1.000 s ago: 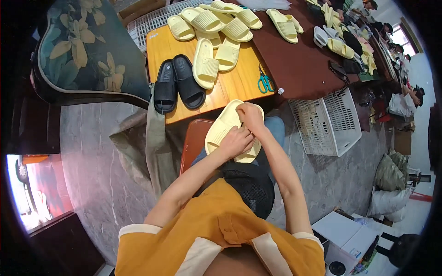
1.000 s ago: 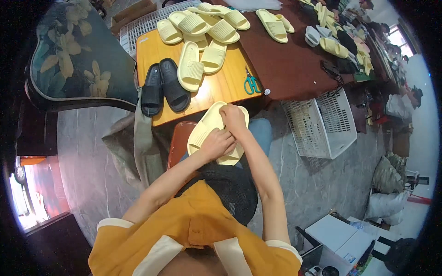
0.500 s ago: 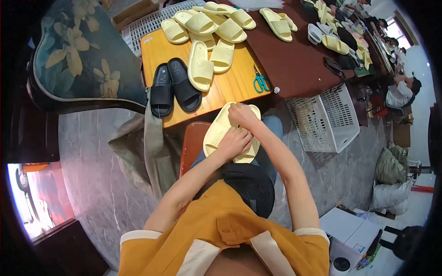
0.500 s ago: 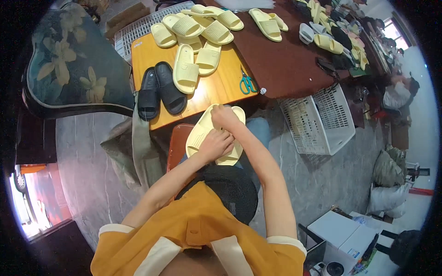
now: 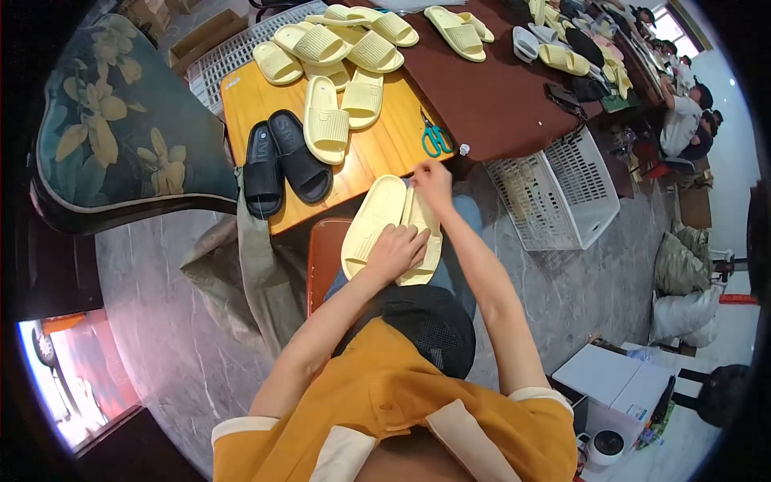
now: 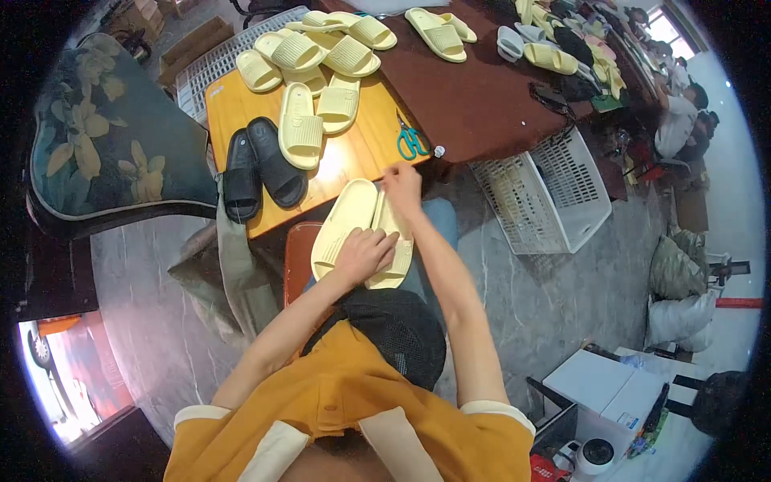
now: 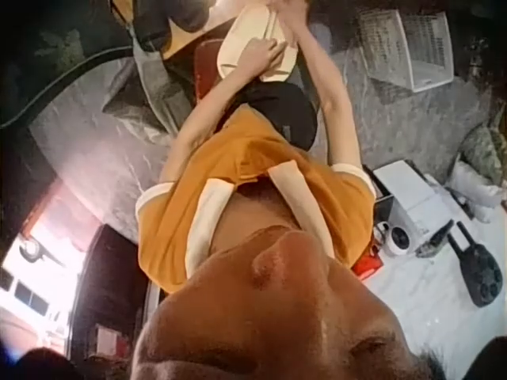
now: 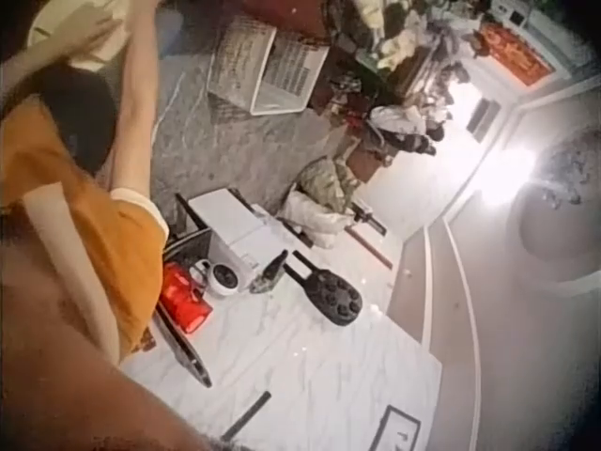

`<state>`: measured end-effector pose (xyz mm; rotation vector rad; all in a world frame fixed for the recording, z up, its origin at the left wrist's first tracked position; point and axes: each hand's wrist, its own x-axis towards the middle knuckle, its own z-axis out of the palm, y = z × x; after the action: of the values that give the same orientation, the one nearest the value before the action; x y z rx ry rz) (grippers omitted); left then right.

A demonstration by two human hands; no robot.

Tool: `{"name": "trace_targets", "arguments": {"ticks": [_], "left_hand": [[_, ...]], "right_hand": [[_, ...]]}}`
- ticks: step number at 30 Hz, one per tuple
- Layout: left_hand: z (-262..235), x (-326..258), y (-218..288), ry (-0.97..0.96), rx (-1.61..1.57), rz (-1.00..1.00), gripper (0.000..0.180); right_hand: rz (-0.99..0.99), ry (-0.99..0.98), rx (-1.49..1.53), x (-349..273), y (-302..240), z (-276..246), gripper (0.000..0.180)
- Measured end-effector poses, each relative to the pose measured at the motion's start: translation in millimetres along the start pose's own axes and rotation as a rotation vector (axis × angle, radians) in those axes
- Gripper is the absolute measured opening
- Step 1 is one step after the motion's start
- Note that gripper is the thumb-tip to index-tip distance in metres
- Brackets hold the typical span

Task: Trimming excess material and loose threads from newly manufactured foam slippers using scissors.

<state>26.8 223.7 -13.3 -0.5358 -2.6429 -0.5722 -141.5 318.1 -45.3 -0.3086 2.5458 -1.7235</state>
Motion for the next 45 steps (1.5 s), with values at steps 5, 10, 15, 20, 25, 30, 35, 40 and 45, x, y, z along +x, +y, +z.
{"name": "trace_targets", "arguments": {"ticks": [5,10,15,20,25,30,35,40,45], "left_hand": [[-0.1,3.5,1.7,0.0,-0.055,-0.005,0.024],[0.4,2.6,0.4,0.002,-0.052,-0.015,0.024],[0.9,0.7,-0.2,-0.003,-0.061,-0.016,0.026],[1.4,3.1,1.7,0.024,-0.087,-0.005,0.023],[-1.3,2.9,2.3,0.032,-0.08,-0.005,0.024],[-9.2,-3.0,-1.6,0.035,-0.087,-0.075,0.035],[-18.3,-20.7,-10.9,0.194,-0.299,-0.36,0.052],[-39.8,-80.8,-27.1,-0.021,-0.429,-0.649,0.083],[-60.0,-112.7,-31.5,-0.04,-1.127,-0.859,0.085]], "right_hand": [[0.138,0.4,0.196,42.7,37.4,-75.2,0.011],[0.087,0.368,-0.069,72.0,45.6,-108.6,0.012],[-0.043,0.288,-0.785,75.3,44.1,-94.6,0.016],[-0.177,0.184,-0.92,64.6,49.3,-96.7,0.014],[-0.153,0.143,-0.487,30.5,53.3,-109.9,0.037],[-0.107,-0.112,-0.165,-53.4,30.2,-96.0,0.032],[-0.145,-0.534,-0.242,-135.2,-12.2,-90.5,0.105],[-0.203,-0.538,-0.538,-152.5,-22.6,-83.4,0.117],[-0.209,-0.329,-0.254,-144.6,-2.6,-77.0,0.086]]}}
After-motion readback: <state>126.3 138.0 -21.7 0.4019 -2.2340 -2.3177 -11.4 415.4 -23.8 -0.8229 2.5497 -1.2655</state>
